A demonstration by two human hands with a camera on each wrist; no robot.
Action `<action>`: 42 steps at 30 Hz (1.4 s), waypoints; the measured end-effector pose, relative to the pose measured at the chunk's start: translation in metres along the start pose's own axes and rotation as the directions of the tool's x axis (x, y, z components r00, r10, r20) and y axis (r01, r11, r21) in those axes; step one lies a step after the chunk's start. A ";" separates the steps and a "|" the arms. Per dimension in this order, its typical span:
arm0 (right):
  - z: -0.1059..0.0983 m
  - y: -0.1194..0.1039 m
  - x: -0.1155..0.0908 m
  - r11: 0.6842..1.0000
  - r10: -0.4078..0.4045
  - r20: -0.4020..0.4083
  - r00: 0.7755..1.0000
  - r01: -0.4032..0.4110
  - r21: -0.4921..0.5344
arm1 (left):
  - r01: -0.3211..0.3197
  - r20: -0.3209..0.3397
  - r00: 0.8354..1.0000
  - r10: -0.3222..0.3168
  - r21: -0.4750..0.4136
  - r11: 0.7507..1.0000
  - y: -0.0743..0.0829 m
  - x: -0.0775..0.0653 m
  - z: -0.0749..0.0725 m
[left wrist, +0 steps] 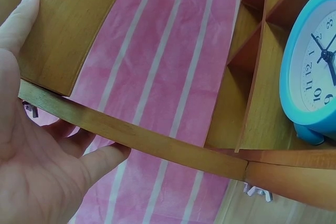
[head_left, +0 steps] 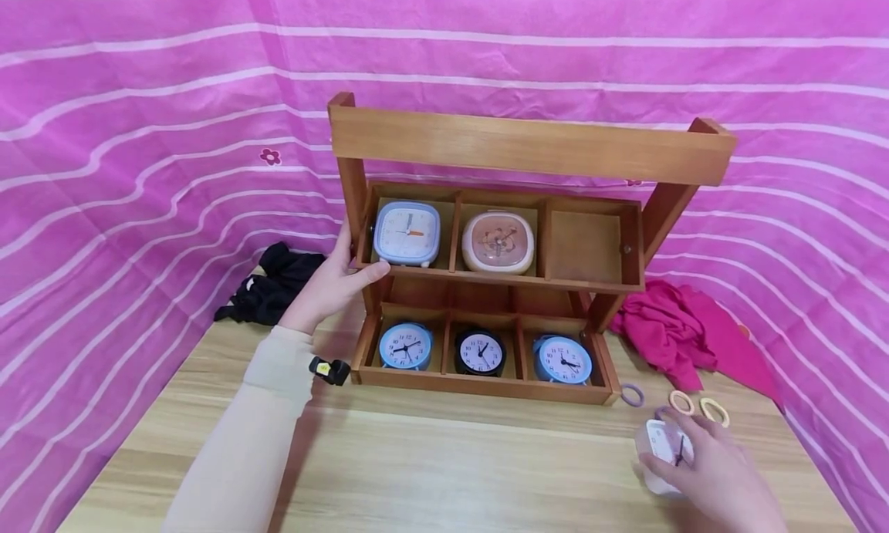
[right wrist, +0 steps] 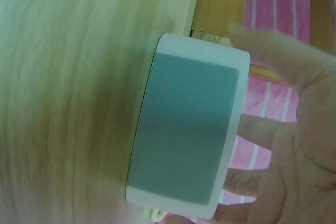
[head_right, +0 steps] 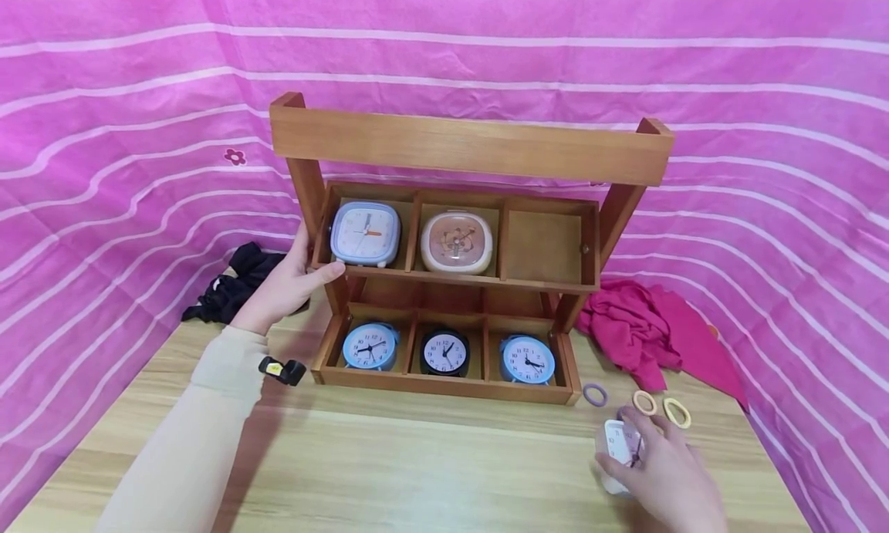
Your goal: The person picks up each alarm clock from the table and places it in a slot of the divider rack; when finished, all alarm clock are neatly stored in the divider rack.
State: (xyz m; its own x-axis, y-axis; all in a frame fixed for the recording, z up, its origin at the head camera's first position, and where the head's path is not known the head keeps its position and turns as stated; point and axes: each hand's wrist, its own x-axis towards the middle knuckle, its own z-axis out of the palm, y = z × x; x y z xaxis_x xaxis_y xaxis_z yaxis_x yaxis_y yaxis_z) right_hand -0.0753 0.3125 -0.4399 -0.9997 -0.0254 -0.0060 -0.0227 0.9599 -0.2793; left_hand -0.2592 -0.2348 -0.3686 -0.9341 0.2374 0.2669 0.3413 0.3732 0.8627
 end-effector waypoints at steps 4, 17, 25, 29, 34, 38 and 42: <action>0.002 0.000 0.001 1.000 -0.003 0.052 0.999 0.001 0.028 | -0.013 0.007 1.000 0.013 -0.001 1.000 -0.001 0.002 0.000; -0.013 -0.008 0.001 0.997 -0.029 -0.147 0.989 0.040 0.068 | -0.028 0.002 1.000 0.028 -0.013 1.000 -0.003 0.004 0.002; -0.047 -0.035 0.017 0.982 -0.176 -0.380 0.908 0.188 -0.004 | 0.023 0.021 1.000 -0.022 -0.010 1.000 0.011 0.000 0.002; -0.068 -0.055 0.028 0.975 -0.210 -0.417 0.884 0.222 -0.021 | 0.002 0.012 1.000 -0.002 -0.016 1.000 -0.001 0.004 0.002; -0.084 -0.074 0.042 0.953 -0.288 -0.490 0.823 0.297 -0.062 | -0.012 0.016 1.000 0.012 -0.039 0.999 0.000 0.003 0.002; -0.098 -0.091 0.053 0.939 -0.324 -0.555 0.766 0.331 -0.091 | 0.003 0.014 1.000 -0.002 -0.018 1.000 0.001 0.003 0.001; -0.113 -0.113 0.067 0.932 -0.330 -0.606 0.724 0.352 -0.086 | 0.016 0.009 1.000 -0.016 -0.006 1.000 0.001 0.001 0.000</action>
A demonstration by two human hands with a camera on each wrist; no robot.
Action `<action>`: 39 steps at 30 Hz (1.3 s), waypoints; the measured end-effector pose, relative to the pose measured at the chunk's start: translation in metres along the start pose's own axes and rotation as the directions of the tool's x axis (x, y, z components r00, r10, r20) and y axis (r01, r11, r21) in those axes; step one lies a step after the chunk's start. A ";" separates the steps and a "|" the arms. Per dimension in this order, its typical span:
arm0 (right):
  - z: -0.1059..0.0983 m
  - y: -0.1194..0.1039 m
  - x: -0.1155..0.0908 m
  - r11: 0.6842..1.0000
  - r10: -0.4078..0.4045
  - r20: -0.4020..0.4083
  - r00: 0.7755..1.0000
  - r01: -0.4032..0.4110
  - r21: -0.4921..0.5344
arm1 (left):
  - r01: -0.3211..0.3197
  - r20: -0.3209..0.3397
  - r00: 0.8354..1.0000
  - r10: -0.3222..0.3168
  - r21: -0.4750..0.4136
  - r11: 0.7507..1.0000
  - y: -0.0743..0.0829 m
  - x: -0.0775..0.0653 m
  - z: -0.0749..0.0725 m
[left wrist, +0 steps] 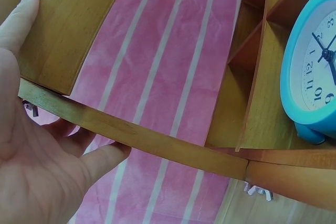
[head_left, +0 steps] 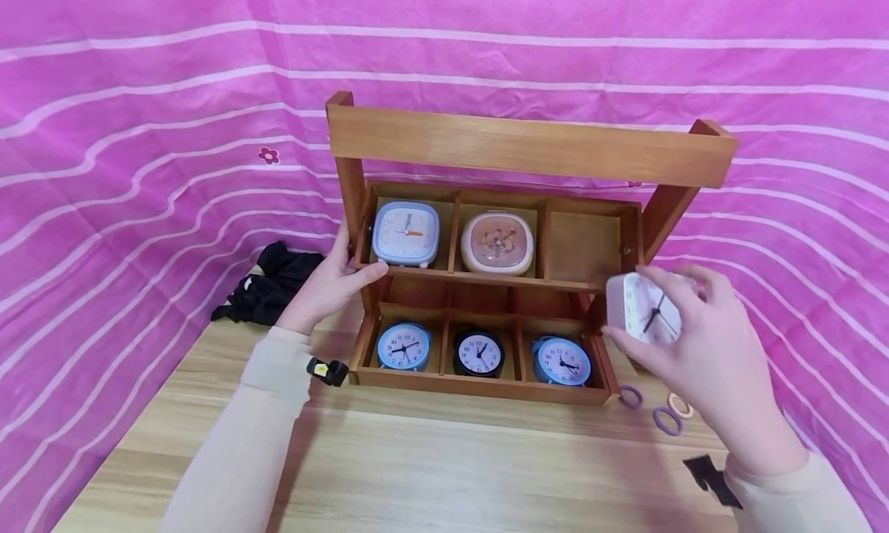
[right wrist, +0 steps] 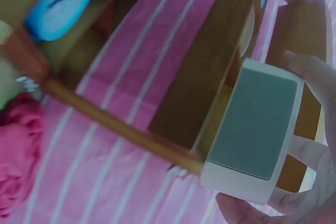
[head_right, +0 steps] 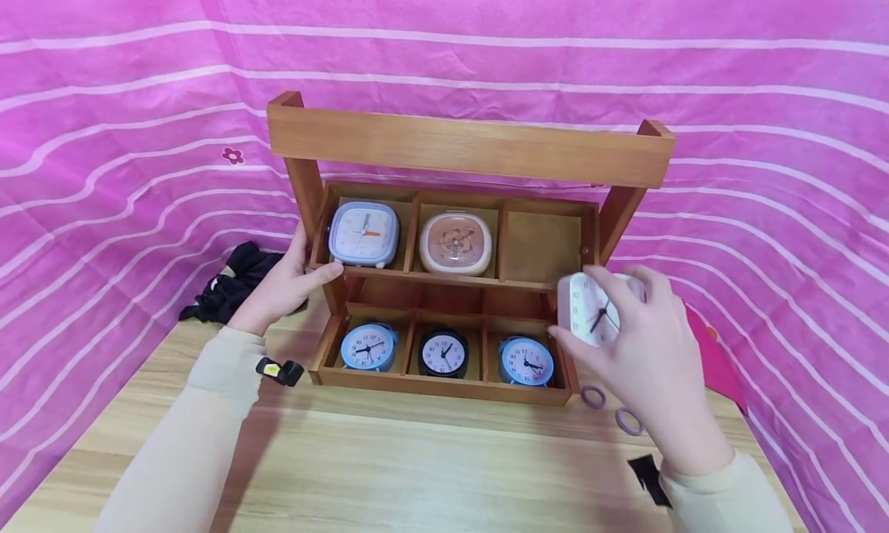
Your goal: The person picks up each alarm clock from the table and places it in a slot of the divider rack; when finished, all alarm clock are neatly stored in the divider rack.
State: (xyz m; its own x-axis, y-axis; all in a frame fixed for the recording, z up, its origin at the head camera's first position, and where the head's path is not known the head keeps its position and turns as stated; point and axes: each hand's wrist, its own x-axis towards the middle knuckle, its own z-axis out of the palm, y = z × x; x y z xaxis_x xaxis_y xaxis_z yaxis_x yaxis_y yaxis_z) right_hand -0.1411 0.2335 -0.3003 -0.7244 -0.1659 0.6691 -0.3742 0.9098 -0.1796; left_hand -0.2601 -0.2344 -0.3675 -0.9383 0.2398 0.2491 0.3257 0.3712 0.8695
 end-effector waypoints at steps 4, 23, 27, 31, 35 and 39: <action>0.008 -0.016 0.026 1.000 0.020 0.008 1.000 -0.020 0.020 | 0.012 -0.006 1.000 -0.012 0.005 1.000 0.000 -0.005 -0.003; 0.073 -0.024 0.083 0.990 0.137 0.142 0.980 -0.134 -0.037 | 0.008 -0.010 1.000 -0.008 0.025 1.000 0.002 -0.016 -0.010; 0.078 -0.029 0.082 0.984 0.175 0.185 0.967 -0.170 -0.043 | 0.005 -0.017 1.000 -0.005 0.013 1.000 0.002 -0.016 -0.013; 0.081 -0.031 0.080 0.976 0.216 0.232 0.948 -0.209 -0.055 | -0.002 -0.020 1.000 0.002 -0.008 1.000 0.002 -0.015 -0.013; 0.085 -0.031 0.076 0.976 0.219 0.256 0.942 -0.217 -0.035 | -0.008 -0.020 1.000 0.007 -0.024 1.000 0.001 -0.013 -0.012; 0.086 -0.028 0.070 0.986 0.161 0.258 0.953 -0.168 0.003 | -0.014 -0.032 0.999 0.013 -0.039 0.999 -0.002 -0.012 -0.009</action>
State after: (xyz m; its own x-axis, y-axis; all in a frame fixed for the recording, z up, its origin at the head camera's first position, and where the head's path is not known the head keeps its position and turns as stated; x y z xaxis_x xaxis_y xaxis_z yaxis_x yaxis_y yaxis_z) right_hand -0.2305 0.1636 -0.3102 -0.8996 -0.1096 0.4227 -0.2495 0.9234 -0.2916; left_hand -0.2505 -0.2463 -0.3678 -0.9373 0.2154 0.2739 0.3342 0.3327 0.8818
